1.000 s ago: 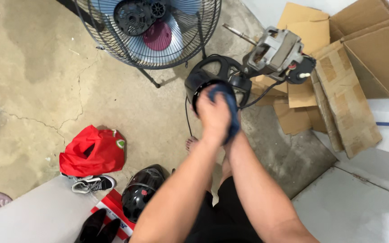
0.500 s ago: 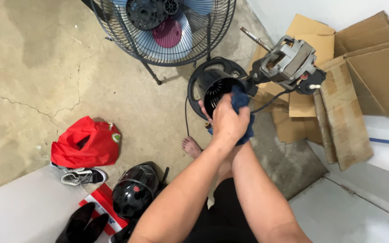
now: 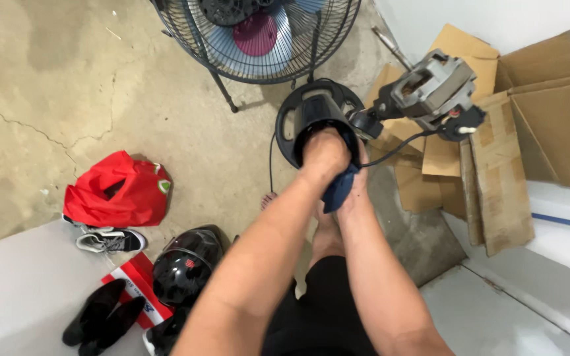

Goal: The person wipes a black cylindrical fan motor housing with a blue cloth, then uses a screwdriver to tighten screws on the housing while it is attached to a fan base.

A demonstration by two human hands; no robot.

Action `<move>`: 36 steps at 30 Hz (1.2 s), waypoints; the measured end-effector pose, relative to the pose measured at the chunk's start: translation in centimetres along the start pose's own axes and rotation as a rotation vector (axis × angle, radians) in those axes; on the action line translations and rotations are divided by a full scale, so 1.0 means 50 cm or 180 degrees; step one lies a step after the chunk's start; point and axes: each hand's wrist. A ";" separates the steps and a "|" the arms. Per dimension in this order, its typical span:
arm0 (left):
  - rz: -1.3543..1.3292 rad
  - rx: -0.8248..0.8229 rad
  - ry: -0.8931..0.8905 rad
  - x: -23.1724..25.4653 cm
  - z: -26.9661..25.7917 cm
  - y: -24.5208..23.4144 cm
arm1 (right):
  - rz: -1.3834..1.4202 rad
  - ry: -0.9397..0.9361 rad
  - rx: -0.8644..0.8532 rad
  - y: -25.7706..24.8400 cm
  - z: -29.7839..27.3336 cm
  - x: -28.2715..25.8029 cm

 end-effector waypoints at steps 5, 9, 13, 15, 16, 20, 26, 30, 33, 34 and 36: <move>0.0131 -0.0377 0.0118 0.017 -0.033 -0.115 | 0.0075 0.0147 -0.0244 -0.008 0.028 -0.005; 0.0544 -0.0267 0.1189 0.050 -0.116 -0.185 | 0.0093 0.0314 -0.0505 -0.046 0.041 -0.018; 0.0656 -0.0267 0.1443 0.078 -0.171 -0.229 | -0.0102 0.0232 -0.0652 -0.084 0.054 -0.013; 0.0544 -0.0396 0.1384 0.082 -0.187 -0.230 | -0.1681 -0.0360 -0.0421 -0.100 0.052 -0.007; 0.0470 -0.0303 0.1398 0.078 -0.198 -0.224 | -0.2472 -0.0664 -0.0305 -0.104 0.050 -0.006; 0.0548 0.0149 0.1330 0.062 -0.172 -0.185 | -0.0042 0.0364 -0.0246 -0.087 0.045 -0.007; -0.0022 -0.0164 0.0872 0.077 -0.158 -0.176 | 0.0240 0.0471 -0.0858 -0.069 0.043 -0.028; -0.0557 -0.0121 0.0869 0.078 -0.193 -0.180 | 0.0456 0.0518 -0.1319 -0.076 0.044 -0.022; 0.0481 -0.0041 0.1027 0.064 -0.151 -0.176 | 0.0372 0.0547 -0.0939 -0.063 0.049 -0.027; 0.0496 -0.0091 0.1033 0.061 -0.127 -0.172 | 0.0304 0.0487 -0.0786 -0.053 0.053 -0.027; 0.0497 -0.0253 0.1003 0.056 -0.092 -0.153 | 0.0150 0.0393 -0.0410 -0.045 0.034 -0.030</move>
Point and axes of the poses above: each hand's wrist, its own z-axis towards the middle knuckle, its own y-axis out of the palm, x = y × z, and after that the axes turned 7 degrees about -y, right-handed
